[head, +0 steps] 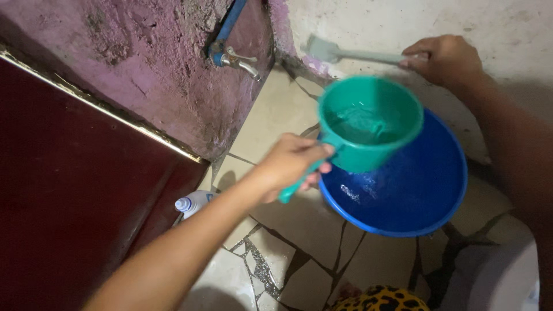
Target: The person cleans a tiled floor in a bathroom by pouring cleaning liquid from a bottle, scrubbing the tiles with a brush, and rinsing the area using water from a bucket with a small dipper.
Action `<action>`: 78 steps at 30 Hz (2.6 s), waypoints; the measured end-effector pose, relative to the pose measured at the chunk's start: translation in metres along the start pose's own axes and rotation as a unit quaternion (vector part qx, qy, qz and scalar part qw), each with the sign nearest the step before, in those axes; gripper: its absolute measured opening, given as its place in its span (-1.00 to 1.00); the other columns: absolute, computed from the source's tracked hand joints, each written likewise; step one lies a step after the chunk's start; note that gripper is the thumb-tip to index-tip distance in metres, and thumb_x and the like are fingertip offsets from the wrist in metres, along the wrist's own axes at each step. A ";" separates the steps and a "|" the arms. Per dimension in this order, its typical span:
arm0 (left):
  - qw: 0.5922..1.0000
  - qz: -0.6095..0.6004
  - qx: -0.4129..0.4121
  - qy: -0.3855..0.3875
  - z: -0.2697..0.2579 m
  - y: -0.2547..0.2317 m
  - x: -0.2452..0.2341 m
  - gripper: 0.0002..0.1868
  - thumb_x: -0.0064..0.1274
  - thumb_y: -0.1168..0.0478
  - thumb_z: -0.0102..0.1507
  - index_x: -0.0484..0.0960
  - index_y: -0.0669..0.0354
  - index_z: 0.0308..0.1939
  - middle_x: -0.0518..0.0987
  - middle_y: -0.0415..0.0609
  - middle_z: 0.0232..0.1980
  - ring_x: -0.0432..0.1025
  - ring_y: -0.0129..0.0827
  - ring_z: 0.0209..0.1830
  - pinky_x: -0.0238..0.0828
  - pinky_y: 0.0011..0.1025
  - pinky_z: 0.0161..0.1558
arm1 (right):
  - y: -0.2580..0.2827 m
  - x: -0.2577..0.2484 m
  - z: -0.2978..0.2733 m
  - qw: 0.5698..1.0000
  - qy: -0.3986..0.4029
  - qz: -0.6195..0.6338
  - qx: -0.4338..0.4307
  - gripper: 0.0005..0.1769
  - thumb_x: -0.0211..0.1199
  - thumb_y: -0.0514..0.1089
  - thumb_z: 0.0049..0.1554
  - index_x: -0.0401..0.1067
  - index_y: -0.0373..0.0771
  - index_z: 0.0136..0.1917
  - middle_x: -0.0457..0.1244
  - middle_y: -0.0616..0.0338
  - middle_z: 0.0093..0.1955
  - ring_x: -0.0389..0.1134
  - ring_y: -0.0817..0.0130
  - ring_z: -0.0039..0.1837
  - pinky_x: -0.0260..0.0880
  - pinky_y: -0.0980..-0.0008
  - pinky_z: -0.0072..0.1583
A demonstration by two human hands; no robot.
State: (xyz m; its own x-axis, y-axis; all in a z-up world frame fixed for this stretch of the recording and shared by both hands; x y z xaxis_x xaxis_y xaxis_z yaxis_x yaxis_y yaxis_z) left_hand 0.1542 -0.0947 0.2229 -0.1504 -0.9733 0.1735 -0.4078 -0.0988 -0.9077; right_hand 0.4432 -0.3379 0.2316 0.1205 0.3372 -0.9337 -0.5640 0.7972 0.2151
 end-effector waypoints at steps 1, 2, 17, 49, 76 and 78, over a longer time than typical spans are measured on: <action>0.999 -0.053 0.005 0.011 -0.015 -0.006 -0.007 -0.75 0.07 0.17 0.33 0.61 0.35 -0.15 0.56 -0.11 -0.37 0.32 -0.58 -0.58 0.24 -0.56 -0.62 | 0.003 -0.005 0.001 1.000 0.000 0.000 0.000 -0.58 0.42 0.22 0.22 0.63 -0.01 0.23 0.42 0.08 -0.10 0.45 0.16 -0.12 0.45 0.14 -0.01; 0.999 -0.041 0.006 0.003 -0.031 -0.011 -0.016 -0.75 0.05 0.17 0.33 0.61 0.35 -0.13 0.55 -0.11 -0.38 0.33 -0.57 -0.58 0.25 -0.54 -0.62 | 0.002 -0.009 0.001 0.999 0.000 0.042 0.023 -0.59 0.43 0.16 0.23 0.62 -0.07 0.24 0.42 0.09 -0.13 0.43 0.24 -0.15 0.44 0.19 -0.03; 0.902 -0.347 -0.215 -0.143 0.027 0.070 -0.173 -0.92 -0.21 0.34 0.35 0.34 0.33 -0.17 0.45 -0.01 -0.42 0.33 -0.50 -0.56 0.35 -0.63 -0.59 | 0.059 0.021 0.019 0.998 0.064 0.020 0.020 -0.54 0.34 -0.14 0.13 0.54 -0.02 0.32 0.43 -0.04 0.05 0.43 0.10 0.01 0.42 0.06 0.10; 0.909 -0.317 -0.120 -0.242 -0.010 0.172 -0.164 -0.86 -0.01 0.25 0.34 0.43 0.27 -0.22 0.42 -0.11 -0.37 0.24 -0.53 -0.58 0.16 -0.56 -0.61 | 0.039 0.161 0.073 0.957 0.226 -0.182 -0.018 -0.70 0.25 -0.10 0.06 0.61 -0.13 0.05 0.43 -0.10 0.07 0.45 -0.08 0.14 0.47 -0.05 0.14; 0.929 -0.165 -0.270 -0.191 -0.069 0.394 -0.143 -0.55 -0.18 0.03 0.40 0.37 0.26 0.24 0.59 0.01 -0.16 0.48 -0.21 -0.22 0.41 -0.13 -0.26 | 0.091 0.190 0.075 0.944 0.325 -0.051 0.033 -0.67 0.30 0.02 0.20 0.61 0.10 0.24 0.46 0.03 0.05 0.49 0.07 0.08 0.46 0.07 0.17; 0.914 -0.161 -0.330 -0.171 -0.080 0.384 -0.142 -0.53 -0.21 0.04 0.38 0.34 0.23 0.28 0.61 0.00 -0.11 0.53 -0.18 -0.15 0.50 -0.03 -0.21 | 0.102 0.191 0.070 0.935 0.354 -0.018 0.004 -0.67 0.36 0.03 0.14 0.65 0.08 0.19 0.47 0.10 0.08 0.47 0.14 0.12 0.43 0.09 0.20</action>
State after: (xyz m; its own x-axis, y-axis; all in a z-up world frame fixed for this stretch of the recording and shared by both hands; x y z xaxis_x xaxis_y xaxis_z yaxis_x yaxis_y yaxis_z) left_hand -0.0527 0.0224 -0.1195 0.3164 -0.9352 0.1591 -0.8532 -0.3538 -0.3833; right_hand 0.4663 -0.1571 0.0953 -0.4345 -0.1036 -0.8947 -0.5637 0.8061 0.1804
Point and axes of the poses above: each hand's wrist, its own z-axis towards the middle knuckle, its own x-axis out of the palm, y = z × x, the point moved 8 cm from there along z, towards the middle knuckle
